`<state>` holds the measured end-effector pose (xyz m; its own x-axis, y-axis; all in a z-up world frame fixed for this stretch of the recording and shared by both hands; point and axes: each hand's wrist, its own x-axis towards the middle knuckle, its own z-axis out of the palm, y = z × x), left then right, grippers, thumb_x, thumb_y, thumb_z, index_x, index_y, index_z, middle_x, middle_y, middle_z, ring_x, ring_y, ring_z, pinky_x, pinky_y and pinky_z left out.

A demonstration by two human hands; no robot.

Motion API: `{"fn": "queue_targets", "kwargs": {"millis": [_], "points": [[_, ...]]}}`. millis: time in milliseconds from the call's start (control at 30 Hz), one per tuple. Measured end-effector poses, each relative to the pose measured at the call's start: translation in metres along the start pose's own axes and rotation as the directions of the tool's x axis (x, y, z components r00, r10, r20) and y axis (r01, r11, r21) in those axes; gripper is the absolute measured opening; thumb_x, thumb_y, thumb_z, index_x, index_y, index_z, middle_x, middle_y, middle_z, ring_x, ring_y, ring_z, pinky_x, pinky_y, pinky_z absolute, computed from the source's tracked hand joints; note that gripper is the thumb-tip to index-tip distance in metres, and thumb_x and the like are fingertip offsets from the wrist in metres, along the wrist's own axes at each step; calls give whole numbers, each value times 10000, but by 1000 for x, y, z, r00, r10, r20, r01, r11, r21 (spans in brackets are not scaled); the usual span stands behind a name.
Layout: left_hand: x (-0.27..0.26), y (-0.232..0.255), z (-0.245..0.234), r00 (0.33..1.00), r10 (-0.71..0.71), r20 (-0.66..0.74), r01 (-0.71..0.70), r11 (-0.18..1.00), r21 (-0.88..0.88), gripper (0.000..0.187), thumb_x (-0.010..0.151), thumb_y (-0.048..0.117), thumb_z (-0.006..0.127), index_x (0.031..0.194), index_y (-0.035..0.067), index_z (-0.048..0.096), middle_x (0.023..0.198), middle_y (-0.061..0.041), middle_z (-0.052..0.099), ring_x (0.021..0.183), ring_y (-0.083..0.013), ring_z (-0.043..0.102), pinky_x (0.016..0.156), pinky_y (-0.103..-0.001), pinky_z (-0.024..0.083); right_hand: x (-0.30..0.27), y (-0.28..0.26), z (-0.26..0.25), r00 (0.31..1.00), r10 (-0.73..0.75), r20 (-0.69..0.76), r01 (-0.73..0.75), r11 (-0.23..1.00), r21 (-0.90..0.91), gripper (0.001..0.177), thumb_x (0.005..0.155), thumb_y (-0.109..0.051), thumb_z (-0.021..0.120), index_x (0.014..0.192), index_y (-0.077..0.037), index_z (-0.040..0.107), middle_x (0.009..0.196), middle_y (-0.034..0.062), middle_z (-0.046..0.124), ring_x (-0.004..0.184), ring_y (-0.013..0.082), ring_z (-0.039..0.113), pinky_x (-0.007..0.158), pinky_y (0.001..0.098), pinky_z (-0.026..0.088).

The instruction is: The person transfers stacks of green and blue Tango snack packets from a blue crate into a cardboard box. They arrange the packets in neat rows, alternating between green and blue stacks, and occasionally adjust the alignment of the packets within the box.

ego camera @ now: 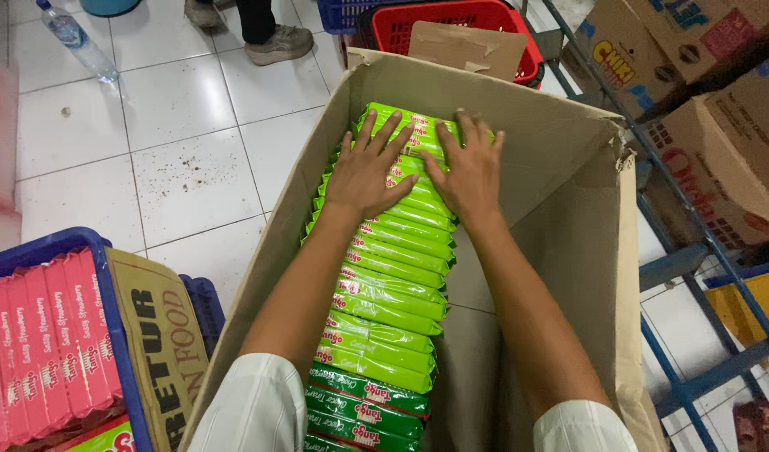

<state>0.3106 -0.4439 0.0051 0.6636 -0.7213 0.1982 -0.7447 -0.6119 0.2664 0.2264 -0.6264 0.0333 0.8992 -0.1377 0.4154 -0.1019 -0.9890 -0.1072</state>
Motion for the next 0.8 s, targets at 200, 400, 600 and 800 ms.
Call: {"fn": "queue_targets", "kwargs": {"millis": [200, 400, 600, 800], "points": [[1, 4, -8, 998, -36, 61, 37, 999, -15, 788, 981, 697, 387, 1661, 361, 170, 1738, 50, 107, 1596, -315, 61, 1248, -633, 243, -18, 16, 18, 944, 314, -101, -250, 880, 405, 511, 1118, -431, 504, 1387, -14, 623, 1420, 336, 469, 1383, 527, 435, 1089, 739, 358], [6, 1, 1, 992, -42, 122, 40, 999, 19, 801, 956, 734, 343, 1654, 371, 189, 1736, 61, 127, 1599, -289, 55, 1266, -633, 178, -23, 8, 14, 934, 353, 52, -332, 809, 485, 698, 1081, -558, 506, 1475, 16, 542, 1521, 415, 357, 1370, 587, 412, 1094, 692, 387], [7, 4, -9, 974, -79, 214, 66, 996, 65, 831, 936, 761, 281, 1654, 351, 197, 1736, 48, 140, 1599, -281, 90, 1276, -623, 120, -31, 31, 15, 924, 378, 62, -329, 699, 635, 431, 1040, -269, 617, 1392, -23, 637, 1519, 339, 443, 1393, 534, 428, 1153, 636, 341], [5, 10, -21, 964, -105, 244, 94, 994, 54, 839, 928, 763, 288, 1647, 334, 234, 1730, 37, 174, 1596, -279, 114, 1279, -609, 94, -42, -4, 7, 772, 568, 286, -505, 274, 819, 680, 1070, -435, 569, 1566, -16, 367, 1515, 273, 430, 1417, 439, 433, 1178, 581, 361]]}}
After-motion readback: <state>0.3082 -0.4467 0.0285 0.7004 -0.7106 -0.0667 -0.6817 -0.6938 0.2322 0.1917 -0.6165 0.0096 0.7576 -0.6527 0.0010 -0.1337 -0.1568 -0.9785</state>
